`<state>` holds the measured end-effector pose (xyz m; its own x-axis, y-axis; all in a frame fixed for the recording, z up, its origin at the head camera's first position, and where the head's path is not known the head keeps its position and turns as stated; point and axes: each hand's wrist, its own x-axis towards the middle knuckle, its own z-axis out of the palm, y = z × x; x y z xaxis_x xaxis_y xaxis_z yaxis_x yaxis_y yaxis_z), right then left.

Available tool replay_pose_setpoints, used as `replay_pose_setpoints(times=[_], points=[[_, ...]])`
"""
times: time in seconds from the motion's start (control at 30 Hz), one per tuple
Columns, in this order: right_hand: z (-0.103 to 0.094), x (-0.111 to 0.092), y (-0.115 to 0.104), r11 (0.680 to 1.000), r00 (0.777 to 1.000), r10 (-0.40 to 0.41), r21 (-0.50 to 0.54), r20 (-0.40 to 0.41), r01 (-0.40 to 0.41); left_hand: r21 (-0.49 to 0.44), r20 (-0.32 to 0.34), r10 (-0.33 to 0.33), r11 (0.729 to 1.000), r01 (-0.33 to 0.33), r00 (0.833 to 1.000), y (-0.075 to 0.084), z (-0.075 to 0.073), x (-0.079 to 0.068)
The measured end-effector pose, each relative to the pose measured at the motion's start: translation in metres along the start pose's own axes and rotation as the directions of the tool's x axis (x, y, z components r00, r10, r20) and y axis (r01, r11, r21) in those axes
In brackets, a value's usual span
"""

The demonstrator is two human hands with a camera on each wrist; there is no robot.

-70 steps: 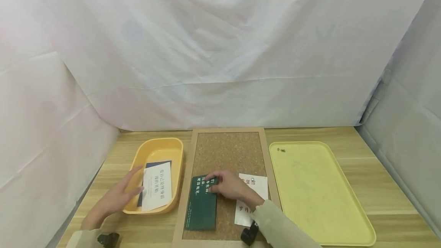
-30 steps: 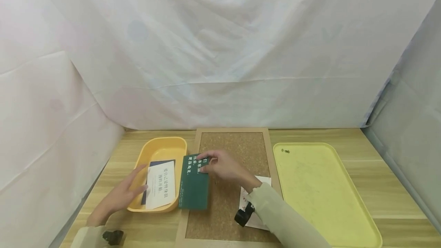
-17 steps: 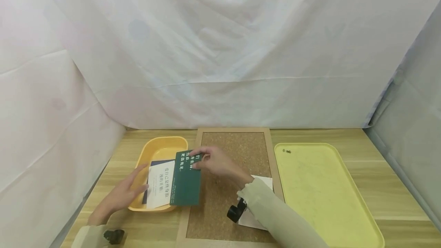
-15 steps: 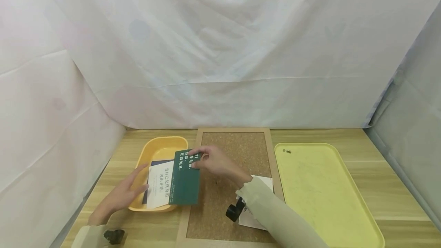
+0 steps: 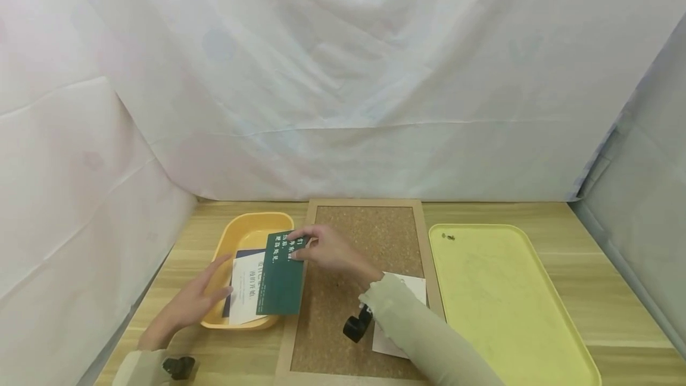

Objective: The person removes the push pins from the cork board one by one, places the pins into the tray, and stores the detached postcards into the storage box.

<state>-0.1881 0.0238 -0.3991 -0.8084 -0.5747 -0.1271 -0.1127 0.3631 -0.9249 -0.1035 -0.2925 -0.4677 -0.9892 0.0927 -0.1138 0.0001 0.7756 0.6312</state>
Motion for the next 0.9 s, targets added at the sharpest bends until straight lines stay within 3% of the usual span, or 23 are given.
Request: replay_pose_setpoints(times=[0.9], points=[[0.019,0.025,-0.005,0.999,1.0,0.007,-0.037,-0.025,-0.008,-0.005,-0.013,-0.005,1.0,0.005,1.0,0.002,0.001,-0.001]])
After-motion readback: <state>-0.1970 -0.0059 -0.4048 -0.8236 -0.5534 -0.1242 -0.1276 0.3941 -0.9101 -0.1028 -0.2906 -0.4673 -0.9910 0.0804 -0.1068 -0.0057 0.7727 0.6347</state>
